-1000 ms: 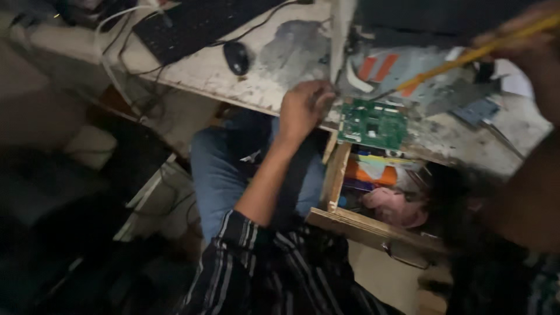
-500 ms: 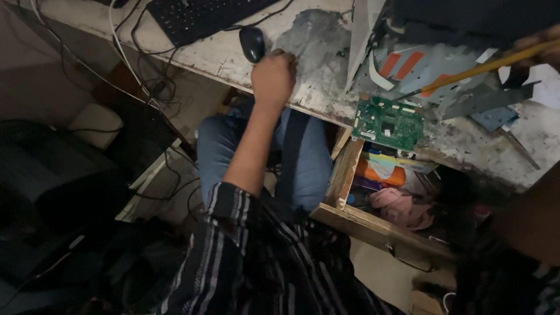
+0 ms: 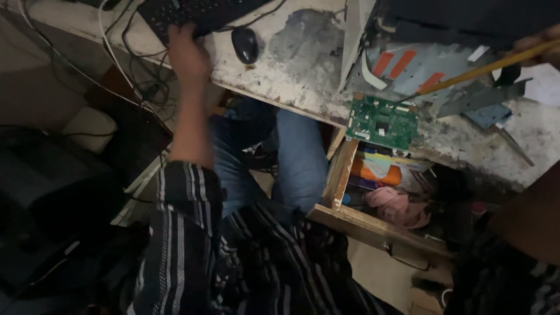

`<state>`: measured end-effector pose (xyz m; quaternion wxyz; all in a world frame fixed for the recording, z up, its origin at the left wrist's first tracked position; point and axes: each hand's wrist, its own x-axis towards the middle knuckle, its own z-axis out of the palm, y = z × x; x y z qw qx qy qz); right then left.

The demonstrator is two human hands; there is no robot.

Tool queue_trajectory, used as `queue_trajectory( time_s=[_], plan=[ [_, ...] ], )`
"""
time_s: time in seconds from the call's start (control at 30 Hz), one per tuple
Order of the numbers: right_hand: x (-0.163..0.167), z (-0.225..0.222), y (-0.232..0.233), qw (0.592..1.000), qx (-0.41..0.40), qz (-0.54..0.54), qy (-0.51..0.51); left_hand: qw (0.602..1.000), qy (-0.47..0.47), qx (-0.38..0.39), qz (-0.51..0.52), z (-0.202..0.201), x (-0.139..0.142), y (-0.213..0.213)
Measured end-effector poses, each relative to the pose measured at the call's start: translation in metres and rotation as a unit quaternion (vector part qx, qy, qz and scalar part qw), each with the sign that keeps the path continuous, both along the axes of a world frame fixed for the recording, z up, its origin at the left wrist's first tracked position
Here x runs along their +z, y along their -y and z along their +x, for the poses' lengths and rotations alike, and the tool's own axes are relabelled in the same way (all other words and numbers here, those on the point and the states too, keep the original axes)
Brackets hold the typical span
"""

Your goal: The person works at a cluttered repair bench on a printer with its cover removed. They use a screwdriver to unscrew and detach a green circuit board, lift the board out, set it on the bench, and use a brush to clean the board and the printer interior while repositioning the board by hand.

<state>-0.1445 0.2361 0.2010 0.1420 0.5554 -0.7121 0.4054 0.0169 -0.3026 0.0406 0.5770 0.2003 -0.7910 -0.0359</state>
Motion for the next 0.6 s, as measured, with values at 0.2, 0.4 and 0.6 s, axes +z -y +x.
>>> queue_trajectory(
  time_s=[0.2, 0.4, 0.6],
  plan=[
    [0.002, 0.003, -0.004, 1.000, 0.001, 0.002, -0.002, 0.996, 0.063, -0.025, 0.051, -0.008, -0.004, 0.012],
    [0.002, 0.016, -0.035, 1.000, 0.000, 0.007, 0.004, 0.999, 0.018, -0.013, -0.029, -0.015, -0.017, 0.022],
    [0.000, 0.022, -0.046, 1.000, 0.001, -0.007, 0.003, 0.991, 0.014, -0.119, 0.063, -0.013, -0.031, 0.034]
  ],
)
